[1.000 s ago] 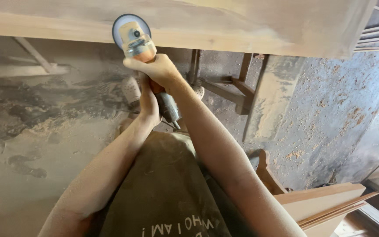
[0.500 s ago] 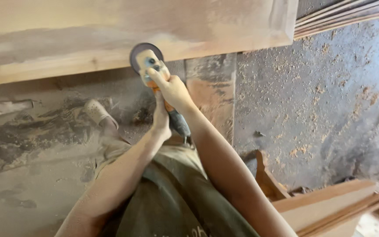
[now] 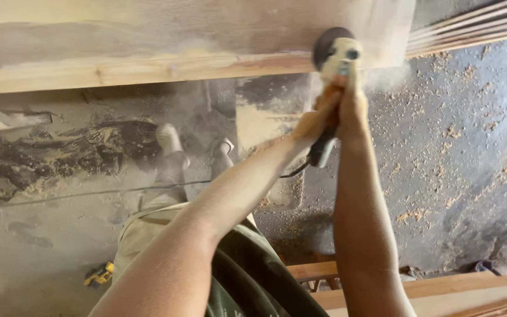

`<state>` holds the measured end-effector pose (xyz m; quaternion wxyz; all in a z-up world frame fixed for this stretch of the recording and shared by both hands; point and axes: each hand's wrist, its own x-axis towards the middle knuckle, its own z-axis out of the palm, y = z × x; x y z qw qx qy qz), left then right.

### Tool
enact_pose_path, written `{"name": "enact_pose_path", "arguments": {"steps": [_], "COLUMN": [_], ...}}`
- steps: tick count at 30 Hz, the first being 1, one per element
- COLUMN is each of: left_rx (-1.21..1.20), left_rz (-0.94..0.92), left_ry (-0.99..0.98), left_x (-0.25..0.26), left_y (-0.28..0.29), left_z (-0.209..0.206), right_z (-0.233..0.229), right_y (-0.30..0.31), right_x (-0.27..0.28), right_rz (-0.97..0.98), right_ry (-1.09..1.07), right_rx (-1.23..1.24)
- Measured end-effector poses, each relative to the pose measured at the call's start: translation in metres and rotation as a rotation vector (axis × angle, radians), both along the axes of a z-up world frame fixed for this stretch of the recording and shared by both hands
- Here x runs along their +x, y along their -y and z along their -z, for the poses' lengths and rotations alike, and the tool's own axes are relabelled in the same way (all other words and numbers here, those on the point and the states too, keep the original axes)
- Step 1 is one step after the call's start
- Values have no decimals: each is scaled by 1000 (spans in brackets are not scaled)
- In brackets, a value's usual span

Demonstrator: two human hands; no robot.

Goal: The person sands the surface of a large wooden panel using a hand-held power sander, moving the tool across the wood in circular and linear patterns.

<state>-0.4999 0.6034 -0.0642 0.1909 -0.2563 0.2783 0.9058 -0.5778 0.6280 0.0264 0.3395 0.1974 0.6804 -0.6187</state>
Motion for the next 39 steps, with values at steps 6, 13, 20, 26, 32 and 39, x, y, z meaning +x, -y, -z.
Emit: {"name": "enact_pose_path", "arguments": {"steps": [6, 13, 20, 26, 32, 39], "left_rx": [-391, -354, -127, -111, -145, -102], "left_rz": [65, -16, -117, -200, -123, -151], "left_ry": [178, 196, 213, 148, 281, 320], "left_x": [4, 40, 74, 99, 120, 146], "left_y": [21, 78, 125, 164, 194, 228], "left_z": [3, -5, -22, -25, -30, -33], "right_z": [-12, -5, -6, -8, -2, -1], "right_y": [30, 83, 131, 170, 198, 234], "right_x": [3, 37, 65, 89, 109, 132], "right_rz": [55, 47, 20, -30, 8, -24], "right_ry": [8, 31, 34, 0, 48, 90], "right_rx": [86, 10, 50, 62, 8, 26]}}
